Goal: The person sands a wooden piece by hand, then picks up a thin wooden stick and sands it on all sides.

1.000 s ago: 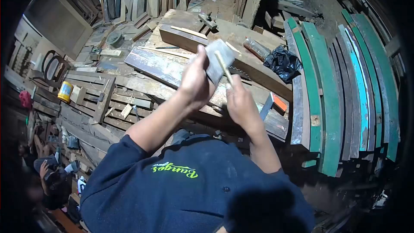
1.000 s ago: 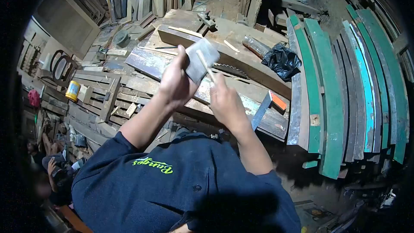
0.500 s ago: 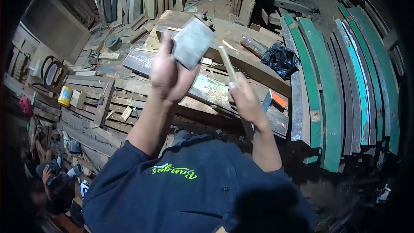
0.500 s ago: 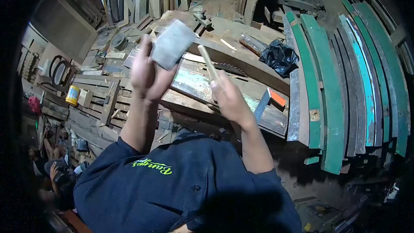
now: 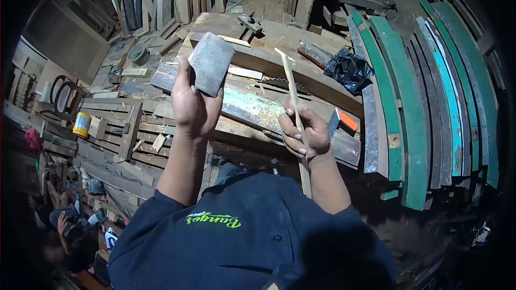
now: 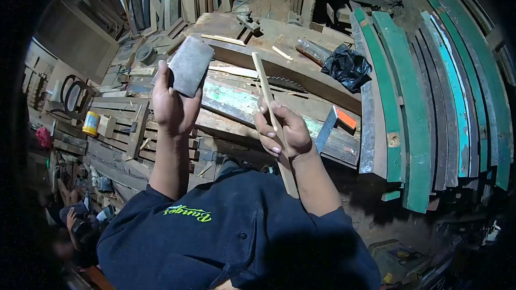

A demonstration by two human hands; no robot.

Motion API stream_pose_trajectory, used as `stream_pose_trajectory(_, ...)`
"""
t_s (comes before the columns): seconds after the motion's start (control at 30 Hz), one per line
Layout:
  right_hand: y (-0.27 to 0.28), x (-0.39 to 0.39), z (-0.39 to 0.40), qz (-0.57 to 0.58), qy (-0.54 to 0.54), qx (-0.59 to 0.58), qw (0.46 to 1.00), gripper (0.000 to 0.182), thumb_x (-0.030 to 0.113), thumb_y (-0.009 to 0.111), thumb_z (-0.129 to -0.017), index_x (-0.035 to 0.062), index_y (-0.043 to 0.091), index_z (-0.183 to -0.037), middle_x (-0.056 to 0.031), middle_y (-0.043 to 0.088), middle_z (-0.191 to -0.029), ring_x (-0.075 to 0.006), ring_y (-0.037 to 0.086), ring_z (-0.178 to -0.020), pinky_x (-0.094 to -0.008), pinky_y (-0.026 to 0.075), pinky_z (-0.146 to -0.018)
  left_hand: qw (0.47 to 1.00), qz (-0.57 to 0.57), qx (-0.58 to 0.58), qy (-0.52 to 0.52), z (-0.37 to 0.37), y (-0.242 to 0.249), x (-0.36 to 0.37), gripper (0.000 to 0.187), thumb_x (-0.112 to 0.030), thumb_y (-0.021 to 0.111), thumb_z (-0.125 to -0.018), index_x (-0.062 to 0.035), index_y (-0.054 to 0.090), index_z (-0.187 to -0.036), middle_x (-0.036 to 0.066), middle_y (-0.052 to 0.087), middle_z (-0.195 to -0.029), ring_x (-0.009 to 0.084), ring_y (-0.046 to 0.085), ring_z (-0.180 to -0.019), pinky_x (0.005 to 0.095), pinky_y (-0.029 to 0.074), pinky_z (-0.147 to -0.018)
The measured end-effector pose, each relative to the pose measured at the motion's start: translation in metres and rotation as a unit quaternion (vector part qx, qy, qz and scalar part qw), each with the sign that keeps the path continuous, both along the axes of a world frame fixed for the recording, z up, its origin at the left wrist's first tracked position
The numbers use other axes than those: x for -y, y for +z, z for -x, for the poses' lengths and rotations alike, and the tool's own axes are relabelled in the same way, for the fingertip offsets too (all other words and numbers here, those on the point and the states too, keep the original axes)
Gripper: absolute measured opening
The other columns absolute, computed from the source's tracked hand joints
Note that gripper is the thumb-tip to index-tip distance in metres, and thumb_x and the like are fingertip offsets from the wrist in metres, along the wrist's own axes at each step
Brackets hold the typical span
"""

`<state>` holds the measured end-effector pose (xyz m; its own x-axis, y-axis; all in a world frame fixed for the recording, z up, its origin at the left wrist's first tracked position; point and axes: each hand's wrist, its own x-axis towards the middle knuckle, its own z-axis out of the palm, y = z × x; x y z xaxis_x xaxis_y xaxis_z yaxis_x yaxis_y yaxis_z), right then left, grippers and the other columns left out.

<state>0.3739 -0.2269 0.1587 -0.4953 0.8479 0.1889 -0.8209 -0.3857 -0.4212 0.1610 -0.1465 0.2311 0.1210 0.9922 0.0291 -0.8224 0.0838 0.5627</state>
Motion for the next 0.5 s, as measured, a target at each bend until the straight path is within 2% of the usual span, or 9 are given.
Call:
stream_pose_trajectory(0.03, 0.001, -0.001, 0.005, 0.004, -0.019, -0.006, 1.0, 0.028, 0.033, 0.04, -0.103, 0.0046, 0.043, -0.1, -0.0064, 0.042, -0.068, -0.0178, 0.049, -0.043, -0.025, 0.043, -0.037, 1.0, -0.006, 0.006, 0.002, 0.005, -0.004, -0.002, 0.051, -0.037, 0.031, -0.106, 0.0015, 0.044, -0.137, 0.016, 0.052, -0.135, 0.0279, 0.049, -0.128, 0.0417, 0.033, -0.113)
stream_pose_trajectory(0.07, 0.0, -0.003, 0.008, 0.007, -0.016, -0.008, 1.0, 0.028, 0.033, 0.04, -0.103, 0.0046, 0.043, -0.1, -0.0064, 0.042, -0.068, -0.0178, 0.049, -0.043, -0.025, 0.043, -0.037, 1.0, -0.013, 0.013, 0.005, 0.008, -0.006, -0.004, 0.051, -0.037, 0.031, -0.106, 0.0009, 0.044, -0.137, 0.016, 0.052, -0.136, 0.0301, 0.049, -0.128, 0.044, 0.033, -0.113)
stream_pose_trajectory(0.2, -0.007, -0.019, 0.013, -0.008, -0.013, -0.013, 1.0, 0.029, 0.034, 0.041, -0.102, 0.0066, 0.044, -0.091, -0.0042, 0.042, -0.068, -0.0206, 0.054, -0.05, -0.0258, 0.046, -0.043, 0.999, 0.015, 0.009, 0.039, 0.017, -0.009, -0.001, 0.053, -0.038, 0.029, -0.106, 0.0027, 0.043, -0.137, 0.018, 0.051, -0.137, 0.0315, 0.048, -0.129, 0.045, 0.032, -0.113)
stream_pose_trajectory(0.27, -0.01, -0.025, 0.016, -0.042, -0.039, -0.004, 0.998, 0.029, 0.034, 0.041, -0.101, 0.0079, 0.045, -0.088, -0.0046, 0.044, -0.07, -0.0212, 0.057, -0.06, -0.0262, 0.047, -0.048, 1.0, -0.015, 0.025, 0.002, 0.023, -0.013, 0.0, 0.053, -0.036, 0.028, -0.106, 0.0043, 0.042, -0.137, 0.018, 0.051, -0.136, 0.0301, 0.049, -0.128, 0.0425, 0.034, -0.113)
stream_pose_trajectory(0.33, -0.013, -0.031, 0.019, -0.03, -0.086, 0.032, 0.995, 0.03, 0.034, 0.041, -0.101, 0.009, 0.046, -0.085, -0.0048, 0.046, -0.073, -0.0202, 0.057, -0.069, -0.0255, 0.045, -0.049, 1.0, -0.011, 0.015, 0.008, 0.028, -0.014, 0.002, 0.055, -0.038, 0.026, -0.106, 0.005, 0.041, -0.137, 0.021, 0.051, -0.136, 0.033, 0.049, -0.128, 0.0467, 0.035, -0.113)
stream_pose_trajectory(0.37, -0.012, -0.034, 0.019, -0.027, -0.128, 0.083, 0.988, 0.031, 0.033, 0.042, -0.101, 0.0083, 0.048, -0.085, -0.0053, 0.048, -0.076, -0.0182, 0.053, -0.074, -0.0248, 0.044, -0.054, 1.0, -0.016, 0.015, 0.019, 0.03, -0.017, 0.001, 0.056, -0.039, 0.026, -0.106, 0.0047, 0.04, -0.138, 0.021, 0.05, -0.137, 0.0337, 0.049, -0.128, 0.0476, 0.036, -0.112)
stream_pose_trajectory(0.4, -0.01, -0.036, 0.02, -0.024, -0.18, 0.113, 0.977, 0.03, 0.032, 0.043, -0.101, 0.0062, 0.051, -0.087, -0.0057, 0.048, -0.078, -0.0167, 0.05, -0.075, -0.0258, 0.043, -0.06, 0.999, -0.021, 0.015, 0.029, 0.031, -0.019, 0.001, 0.057, -0.04, 0.026, -0.106, 0.0044, 0.039, -0.139, 0.021, 0.05, -0.137, 0.0345, 0.049, -0.127, 0.0484, 0.037, -0.111)
stream_pose_trajectory(0.47, -0.01, -0.045, 0.014, -0.032, -0.265, 0.187, 0.946, 0.029, 0.032, 0.045, -0.101, 0.0072, 0.051, -0.087, -0.0037, 0.046, -0.078, -0.0154, 0.048, -0.073, -0.0262, 0.04, -0.061, 0.999, -0.022, -0.017, 0.044, 0.03, -0.025, 0.0, 0.059, -0.042, 0.024, -0.106, 0.0033, 0.035, -0.142, 0.021, 0.049, -0.138, 0.035, 0.05, -0.127, 0.0495, 0.038, -0.11)
stream_pose_trajectory(0.5, -0.01, -0.05, 0.008, -0.025, -0.287, 0.184, 0.94, 0.028, 0.032, 0.046, -0.101, 0.0067, 0.052, -0.089, -0.0035, 0.046, -0.078, -0.0146, 0.046, -0.073, -0.0271, 0.041, -0.061, 0.997, -0.027, -0.065, 0.029, 0.028, -0.028, 0.002, 0.06, -0.043, 0.023, -0.106, 0.0029, 0.034, -0.143, 0.021, 0.049, -0.138, 0.0348, 0.05, -0.127, 0.0498, 0.039, -0.109)
